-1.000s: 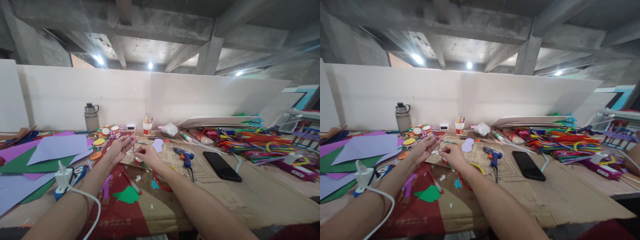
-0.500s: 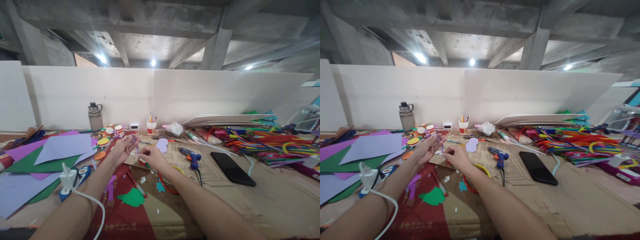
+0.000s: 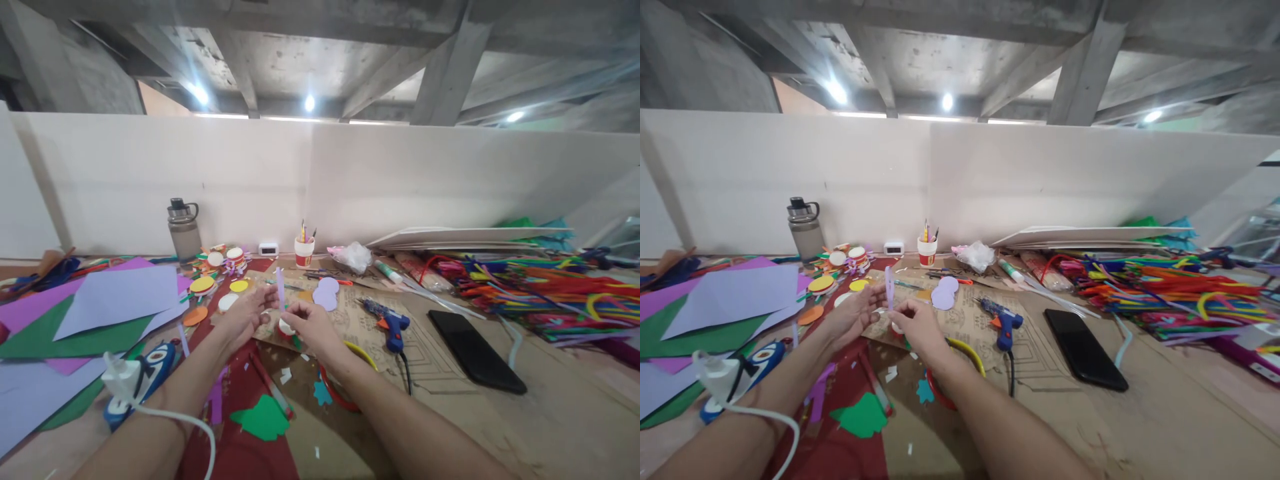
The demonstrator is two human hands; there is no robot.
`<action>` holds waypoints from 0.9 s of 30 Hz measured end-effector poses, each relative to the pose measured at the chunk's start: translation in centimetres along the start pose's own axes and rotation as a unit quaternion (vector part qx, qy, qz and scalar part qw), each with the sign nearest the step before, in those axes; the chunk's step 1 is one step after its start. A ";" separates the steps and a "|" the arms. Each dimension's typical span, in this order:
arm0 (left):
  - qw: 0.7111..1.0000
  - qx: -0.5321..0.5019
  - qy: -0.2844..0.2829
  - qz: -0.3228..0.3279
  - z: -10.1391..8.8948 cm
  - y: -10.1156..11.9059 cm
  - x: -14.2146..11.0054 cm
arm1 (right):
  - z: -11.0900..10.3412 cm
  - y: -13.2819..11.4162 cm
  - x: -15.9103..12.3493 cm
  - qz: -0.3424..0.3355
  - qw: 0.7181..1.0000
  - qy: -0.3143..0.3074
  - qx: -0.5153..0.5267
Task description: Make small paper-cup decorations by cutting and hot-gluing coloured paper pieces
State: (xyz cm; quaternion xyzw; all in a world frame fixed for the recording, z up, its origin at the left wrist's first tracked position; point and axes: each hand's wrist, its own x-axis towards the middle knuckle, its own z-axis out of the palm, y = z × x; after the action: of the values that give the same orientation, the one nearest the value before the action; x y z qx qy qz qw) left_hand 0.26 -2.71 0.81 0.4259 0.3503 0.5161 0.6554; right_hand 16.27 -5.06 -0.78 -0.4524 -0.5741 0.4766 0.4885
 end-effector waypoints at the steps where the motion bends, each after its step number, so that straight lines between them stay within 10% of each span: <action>1: 1.000 0.009 -0.024 0.002 0.2 -0.3 -0.1 | -0.1 -0.1 0.1 0.003 1.000 -0.001 0.010; 27: 0.991 0.095 -0.033 0.083 0.9 0.2 -0.4 | -0.2 -0.2 -0.3 -0.052 0.994 -0.083 0.043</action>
State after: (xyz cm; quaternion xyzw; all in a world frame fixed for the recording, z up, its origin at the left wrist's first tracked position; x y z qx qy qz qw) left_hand 0.93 -3.31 1.33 0.5306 0.3391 0.5191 0.5779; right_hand 16.48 -5.36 -0.63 -0.3590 -0.6144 0.5107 0.4825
